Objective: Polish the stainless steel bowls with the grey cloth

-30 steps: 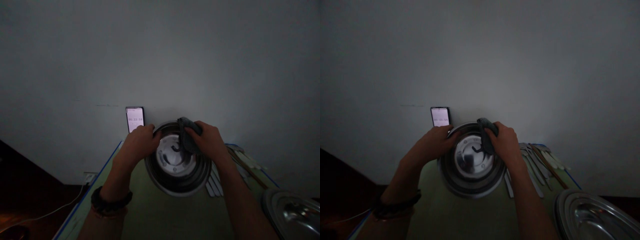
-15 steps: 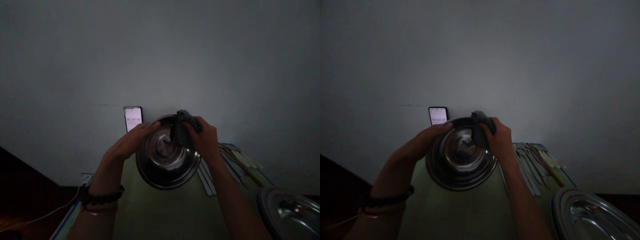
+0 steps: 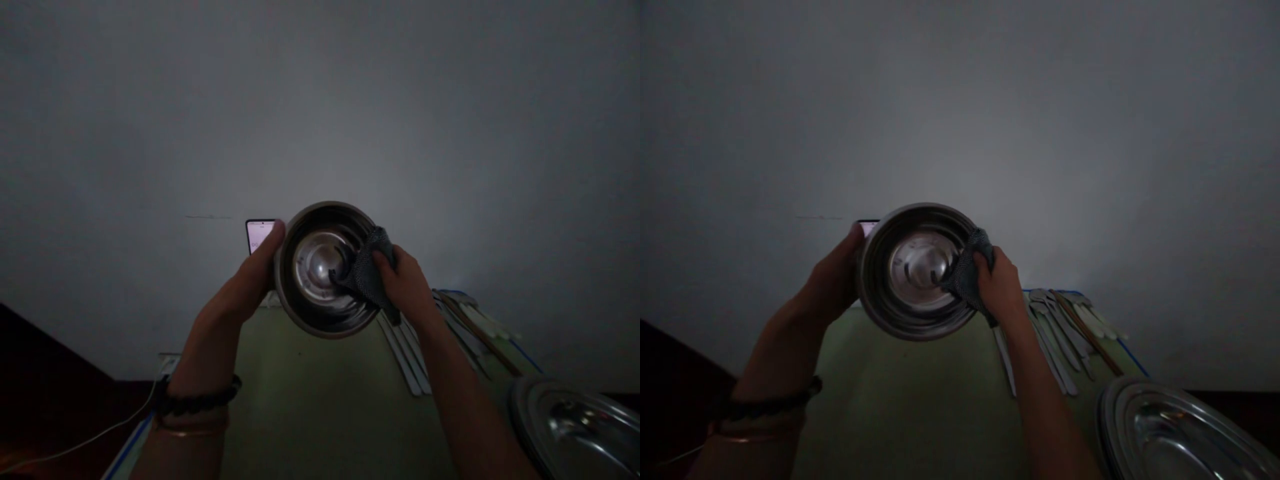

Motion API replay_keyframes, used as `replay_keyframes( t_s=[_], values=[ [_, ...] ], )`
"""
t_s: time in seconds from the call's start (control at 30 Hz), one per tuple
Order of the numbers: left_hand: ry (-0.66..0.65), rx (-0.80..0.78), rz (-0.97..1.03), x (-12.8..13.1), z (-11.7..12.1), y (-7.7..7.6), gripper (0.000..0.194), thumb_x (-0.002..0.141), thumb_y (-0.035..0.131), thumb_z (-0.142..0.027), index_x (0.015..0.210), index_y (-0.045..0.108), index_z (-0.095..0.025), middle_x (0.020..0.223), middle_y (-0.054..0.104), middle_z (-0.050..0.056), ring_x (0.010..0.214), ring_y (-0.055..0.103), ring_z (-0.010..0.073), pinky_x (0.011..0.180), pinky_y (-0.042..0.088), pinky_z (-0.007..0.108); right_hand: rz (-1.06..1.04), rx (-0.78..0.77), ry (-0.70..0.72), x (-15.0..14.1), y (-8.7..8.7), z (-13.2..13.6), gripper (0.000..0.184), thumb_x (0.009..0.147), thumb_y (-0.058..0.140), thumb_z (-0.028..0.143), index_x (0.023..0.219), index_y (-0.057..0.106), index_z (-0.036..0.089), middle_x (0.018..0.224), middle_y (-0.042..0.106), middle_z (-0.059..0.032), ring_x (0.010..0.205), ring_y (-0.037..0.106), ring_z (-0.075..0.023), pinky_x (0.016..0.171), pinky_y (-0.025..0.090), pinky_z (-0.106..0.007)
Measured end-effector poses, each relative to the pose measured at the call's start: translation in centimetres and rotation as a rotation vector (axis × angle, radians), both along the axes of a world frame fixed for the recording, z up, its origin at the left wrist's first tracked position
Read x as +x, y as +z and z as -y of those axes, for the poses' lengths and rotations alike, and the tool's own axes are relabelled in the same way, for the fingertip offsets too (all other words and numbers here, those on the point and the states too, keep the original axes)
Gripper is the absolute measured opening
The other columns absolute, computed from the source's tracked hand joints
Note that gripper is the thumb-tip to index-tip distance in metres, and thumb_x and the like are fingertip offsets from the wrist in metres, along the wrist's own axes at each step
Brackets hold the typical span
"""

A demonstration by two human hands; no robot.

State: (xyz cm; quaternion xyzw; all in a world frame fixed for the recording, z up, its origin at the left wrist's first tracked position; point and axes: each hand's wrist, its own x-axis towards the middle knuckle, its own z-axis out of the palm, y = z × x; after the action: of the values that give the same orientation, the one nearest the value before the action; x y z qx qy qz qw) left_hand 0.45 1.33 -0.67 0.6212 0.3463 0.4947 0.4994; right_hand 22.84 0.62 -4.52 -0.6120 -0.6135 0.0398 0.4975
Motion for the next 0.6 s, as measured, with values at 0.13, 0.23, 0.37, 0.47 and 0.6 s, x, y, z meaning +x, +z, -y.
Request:
replay_keyframes(
  t_s=[0.13,0.23,0.37,0.47,0.6],
  values=[
    [-0.217,-0.223,-0.209,-0.9,0.9,0.2,0.072,0.072,0.042,-0.076,0.098,0.072,-0.015,0.078,0.074,0.011,0.081,0.067,0.033,0.071,0.051,0.041,0.108,0.014,0.238,0.5,1.0,1.2,0.02,0.086,0.047,0.036,0.088,0.058,0.02,0.075,0.065,-0.0034,0.068,0.058,-0.0182,0.062,0.038,-0.027],
    [-0.277,-0.127,-0.349,-0.5,1.2,0.2,0.049,0.074,0.059,-0.059,0.097,0.074,-0.019,0.084,0.075,0.008,0.089,0.066,0.0307,0.086,0.047,0.041,0.155,0.017,0.281,-0.4,1.2,1.5,0.019,0.085,0.051,0.035,0.093,0.059,0.02,0.078,0.066,-0.0027,0.068,0.059,-0.017,0.062,0.039,-0.026],
    [-0.279,-0.026,-0.298,0.2,1.0,0.2,0.032,0.078,0.061,-0.043,0.1,0.073,-0.023,0.094,0.075,0.004,0.097,0.065,0.0259,0.095,0.042,0.037,0.137,0.072,0.171,-0.9,0.9,1.2,0.023,0.085,0.052,0.041,0.091,0.061,0.02,0.075,0.066,-0.0028,0.065,0.059,-0.0169,0.06,0.037,-0.026],
    [-0.215,-0.06,-0.193,0.2,0.6,0.1,0.034,0.08,0.059,-0.043,0.098,0.073,-0.018,0.076,0.074,0.005,0.075,0.068,0.0235,0.077,0.051,0.035,0.104,0.075,0.065,-0.7,0.9,1.0,0.027,0.086,0.049,0.044,0.089,0.061,0.02,0.072,0.065,-0.0039,0.064,0.058,-0.0182,0.058,0.036,-0.026],
    [0.054,0.023,-0.014,0.4,0.2,0.1,0.039,0.079,0.057,-0.048,0.09,0.073,-0.014,0.056,0.066,0.002,0.058,0.062,0.0188,0.061,0.05,0.03,-0.002,0.052,-0.043,-1.0,1.0,0.8,0.032,0.089,0.041,0.044,0.08,0.058,0.019,0.073,0.065,-0.0078,0.068,0.057,-0.0205,0.058,0.035,-0.028]
  ],
)
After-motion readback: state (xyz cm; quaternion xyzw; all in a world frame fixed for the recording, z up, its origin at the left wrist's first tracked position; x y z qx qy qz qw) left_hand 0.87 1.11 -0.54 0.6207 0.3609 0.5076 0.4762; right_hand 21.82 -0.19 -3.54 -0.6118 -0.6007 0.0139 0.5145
